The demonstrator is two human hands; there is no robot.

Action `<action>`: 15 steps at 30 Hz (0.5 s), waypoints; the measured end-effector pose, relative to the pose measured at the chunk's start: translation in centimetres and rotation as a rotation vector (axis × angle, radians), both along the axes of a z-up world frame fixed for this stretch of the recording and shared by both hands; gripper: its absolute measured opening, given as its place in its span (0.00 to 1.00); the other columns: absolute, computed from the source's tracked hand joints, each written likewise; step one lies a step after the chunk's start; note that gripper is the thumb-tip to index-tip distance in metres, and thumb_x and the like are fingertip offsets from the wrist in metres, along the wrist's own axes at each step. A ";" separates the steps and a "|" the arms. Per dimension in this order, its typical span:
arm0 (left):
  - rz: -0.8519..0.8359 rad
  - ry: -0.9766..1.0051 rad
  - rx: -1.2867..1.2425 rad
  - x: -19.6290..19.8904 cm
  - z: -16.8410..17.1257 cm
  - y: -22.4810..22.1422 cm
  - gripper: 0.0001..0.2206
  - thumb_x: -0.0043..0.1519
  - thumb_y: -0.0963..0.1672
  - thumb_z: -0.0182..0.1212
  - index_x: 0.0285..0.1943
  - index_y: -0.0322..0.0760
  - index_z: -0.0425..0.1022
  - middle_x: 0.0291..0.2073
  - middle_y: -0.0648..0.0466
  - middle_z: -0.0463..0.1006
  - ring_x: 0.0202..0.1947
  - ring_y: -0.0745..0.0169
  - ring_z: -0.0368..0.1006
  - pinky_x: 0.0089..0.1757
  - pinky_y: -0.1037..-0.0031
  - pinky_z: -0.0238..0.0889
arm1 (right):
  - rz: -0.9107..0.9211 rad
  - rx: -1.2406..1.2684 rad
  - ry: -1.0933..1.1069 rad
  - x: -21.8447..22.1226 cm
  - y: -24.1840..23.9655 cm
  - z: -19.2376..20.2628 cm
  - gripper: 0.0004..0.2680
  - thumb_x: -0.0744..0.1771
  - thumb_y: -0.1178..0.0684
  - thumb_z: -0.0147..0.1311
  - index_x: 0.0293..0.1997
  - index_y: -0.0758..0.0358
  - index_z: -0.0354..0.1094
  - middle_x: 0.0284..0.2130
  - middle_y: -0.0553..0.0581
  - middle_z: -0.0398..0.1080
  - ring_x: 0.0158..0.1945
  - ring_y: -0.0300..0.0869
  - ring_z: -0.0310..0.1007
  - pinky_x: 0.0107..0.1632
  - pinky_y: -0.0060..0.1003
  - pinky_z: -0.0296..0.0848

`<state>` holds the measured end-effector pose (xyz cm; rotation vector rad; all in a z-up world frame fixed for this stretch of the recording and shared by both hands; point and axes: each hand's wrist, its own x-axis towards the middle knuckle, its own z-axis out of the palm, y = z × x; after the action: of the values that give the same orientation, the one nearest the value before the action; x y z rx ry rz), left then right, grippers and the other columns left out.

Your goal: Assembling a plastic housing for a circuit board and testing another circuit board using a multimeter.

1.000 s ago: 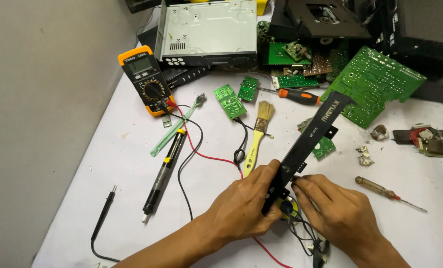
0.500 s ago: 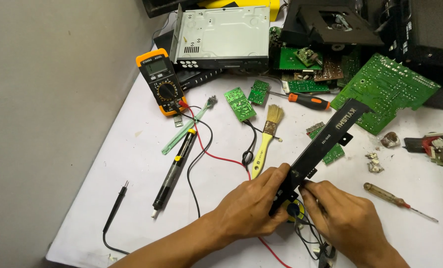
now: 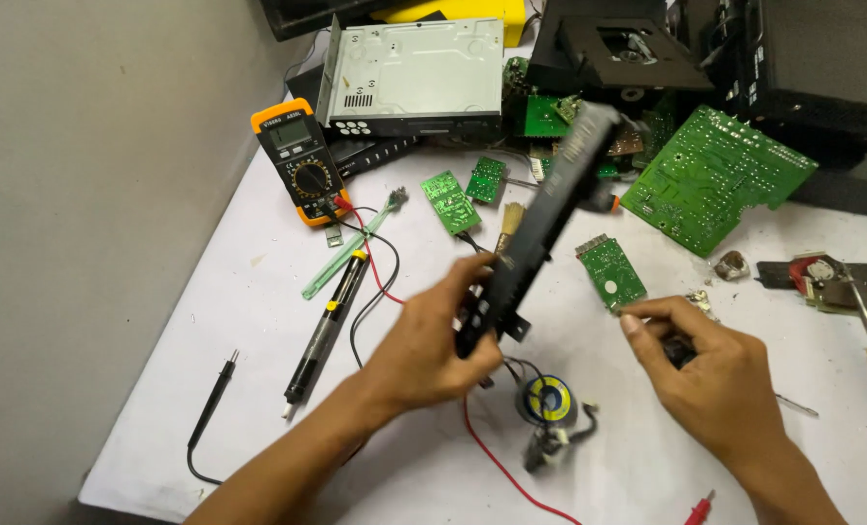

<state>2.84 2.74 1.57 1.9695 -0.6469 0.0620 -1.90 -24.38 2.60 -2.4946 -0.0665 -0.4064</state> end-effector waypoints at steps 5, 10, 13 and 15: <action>-0.128 0.265 -0.581 2.2 1.7 4.1 0.26 0.58 0.40 0.55 0.67 0.35 0.56 0.49 0.40 0.74 0.38 0.50 0.77 0.36 0.63 0.79 | -0.084 0.027 0.089 1.2 -0.9 -1.0 0.05 0.67 0.48 0.59 0.42 0.53 0.79 0.25 0.45 0.76 0.27 0.33 0.71 0.39 0.29 0.71; -0.081 0.370 -0.872 3.8 2.7 8.6 0.29 0.55 0.41 0.60 0.68 0.33 0.57 0.50 0.25 0.74 0.29 0.41 0.76 0.22 0.61 0.77 | -0.030 0.005 0.132 2.0 -1.6 -2.5 0.06 0.66 0.48 0.59 0.41 0.51 0.78 0.22 0.44 0.76 0.21 0.33 0.69 0.30 0.31 0.70; 0.097 0.185 -0.847 3.8 4.1 11.3 0.31 0.55 0.40 0.54 0.72 0.32 0.57 0.44 0.37 0.69 0.28 0.46 0.74 0.20 0.61 0.78 | 0.013 -0.097 0.028 2.2 -2.6 -3.0 0.05 0.67 0.48 0.57 0.42 0.50 0.76 0.23 0.44 0.75 0.28 0.36 0.75 0.37 0.34 0.74; 0.417 -0.024 -0.422 2.9 6.2 12.4 0.27 0.57 0.39 0.46 0.70 0.27 0.57 0.49 0.39 0.68 0.25 0.51 0.70 0.21 0.64 0.74 | -0.069 -0.270 0.205 2.3 -3.0 -2.8 0.06 0.67 0.41 0.54 0.43 0.41 0.73 0.31 0.41 0.80 0.32 0.43 0.79 0.38 0.42 0.73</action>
<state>5.70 15.11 7.77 1.6614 -0.2029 0.4425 0.35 -27.40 -0.20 -2.7971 0.0502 -0.1761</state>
